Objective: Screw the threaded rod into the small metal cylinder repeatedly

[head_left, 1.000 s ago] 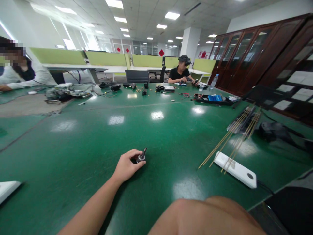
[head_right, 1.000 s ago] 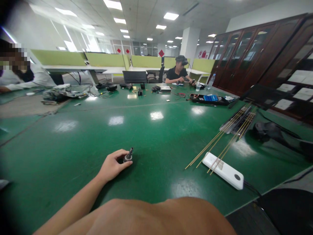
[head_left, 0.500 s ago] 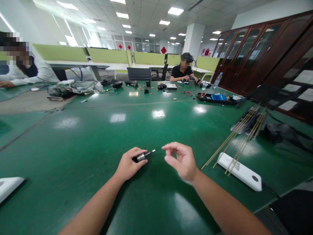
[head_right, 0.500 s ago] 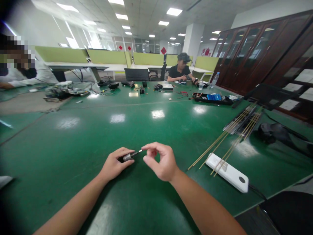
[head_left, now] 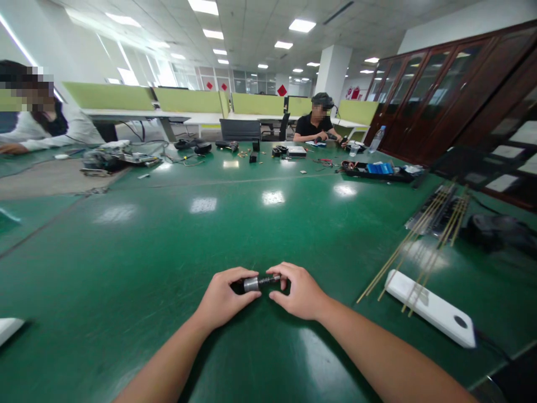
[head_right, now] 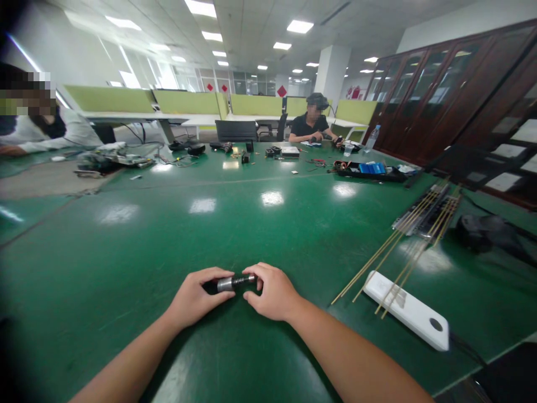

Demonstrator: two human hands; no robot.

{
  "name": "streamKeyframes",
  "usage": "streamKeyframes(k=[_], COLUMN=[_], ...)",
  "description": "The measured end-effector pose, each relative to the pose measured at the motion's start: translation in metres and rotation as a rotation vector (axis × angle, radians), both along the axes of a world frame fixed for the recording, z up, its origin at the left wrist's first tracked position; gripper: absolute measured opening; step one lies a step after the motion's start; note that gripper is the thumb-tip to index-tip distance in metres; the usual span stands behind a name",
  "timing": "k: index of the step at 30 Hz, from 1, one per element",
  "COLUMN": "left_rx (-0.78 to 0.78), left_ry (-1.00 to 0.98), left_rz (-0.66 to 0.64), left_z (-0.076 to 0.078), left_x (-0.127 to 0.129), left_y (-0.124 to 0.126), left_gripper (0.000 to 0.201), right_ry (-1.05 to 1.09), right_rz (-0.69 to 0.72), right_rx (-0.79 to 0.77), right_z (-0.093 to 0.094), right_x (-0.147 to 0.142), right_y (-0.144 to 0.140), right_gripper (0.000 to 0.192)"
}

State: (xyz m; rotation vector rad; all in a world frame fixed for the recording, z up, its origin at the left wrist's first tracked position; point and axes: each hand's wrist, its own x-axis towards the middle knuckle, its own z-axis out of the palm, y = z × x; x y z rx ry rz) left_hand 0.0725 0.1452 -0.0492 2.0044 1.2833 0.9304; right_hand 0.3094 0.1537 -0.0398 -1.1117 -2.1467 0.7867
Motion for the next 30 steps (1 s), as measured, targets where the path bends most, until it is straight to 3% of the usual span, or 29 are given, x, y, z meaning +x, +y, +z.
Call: streamKeyframes(k=[30], left_rx=[-0.003], left_ry=[0.021], left_rz=[-0.032], left_z=[-0.0017], left_x=[0.0002], left_y=[0.0021], left_gripper=[0.028], right_ry=[-0.066], right_rz=[-0.004], right_rx=[0.008], right_z=[-0.0049], right_x=[-0.0092], right_y=[0.0011], right_gripper=[0.027])
